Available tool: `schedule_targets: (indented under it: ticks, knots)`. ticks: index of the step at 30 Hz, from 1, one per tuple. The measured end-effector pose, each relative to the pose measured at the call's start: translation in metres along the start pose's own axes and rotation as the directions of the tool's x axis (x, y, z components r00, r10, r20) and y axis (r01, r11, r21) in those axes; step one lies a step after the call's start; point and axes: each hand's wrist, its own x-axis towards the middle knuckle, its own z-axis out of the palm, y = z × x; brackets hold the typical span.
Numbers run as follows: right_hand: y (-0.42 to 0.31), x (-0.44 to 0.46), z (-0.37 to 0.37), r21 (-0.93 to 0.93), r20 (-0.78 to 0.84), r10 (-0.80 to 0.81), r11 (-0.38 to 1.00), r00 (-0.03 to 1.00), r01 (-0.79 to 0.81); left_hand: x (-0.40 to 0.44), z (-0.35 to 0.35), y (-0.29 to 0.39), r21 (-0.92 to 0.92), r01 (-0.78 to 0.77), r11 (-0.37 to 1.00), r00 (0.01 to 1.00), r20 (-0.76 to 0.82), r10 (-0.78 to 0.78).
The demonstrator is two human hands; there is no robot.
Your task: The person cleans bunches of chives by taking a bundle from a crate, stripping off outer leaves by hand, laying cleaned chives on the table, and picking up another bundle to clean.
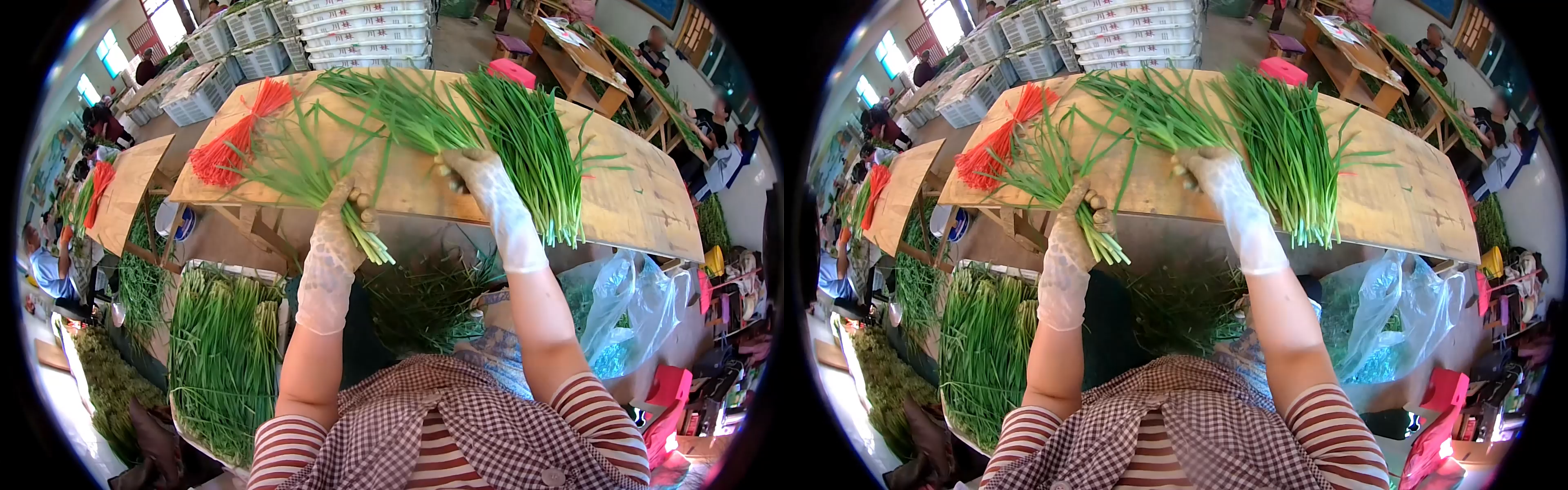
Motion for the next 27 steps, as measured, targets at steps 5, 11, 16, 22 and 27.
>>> schedule_targets:
  ticks: [5, 11, 16, 22, 27]
  knots:
    - [0.026, -0.081, 0.023, 0.301, 0.173, 0.156, 0.932, 0.972, -0.203, -0.003, -0.009, -0.023, 0.293, 0.062, 0.954, 0.988, -0.156, -0.017]
    - [0.059, -0.107, 0.033, 0.244, 0.209, 0.163, 0.946, 0.964, -0.212, -0.015, 0.000, -0.045, 0.473, 0.094, 0.876, 0.977, -0.212, 0.009]
    - [0.066, -0.106, 0.029, 0.301, 0.218, 0.165, 0.926, 0.962, -0.227, -0.015, -0.002, -0.049, 0.543, 0.062, 0.837, 0.962, -0.255, 0.094]
    - [0.059, -0.104, 0.040, 0.169, 0.125, 0.069, 0.982, 0.990, -0.089, -0.020, 0.004, -0.054, 0.531, 0.034, 0.847, 0.957, -0.262, 0.126]
    - [0.070, -0.102, 0.041, -0.169, -0.072, -0.060, 0.985, 0.996, 0.047, -0.023, -0.010, -0.056, 0.589, 0.037, 0.807, 0.977, -0.191, 0.095]
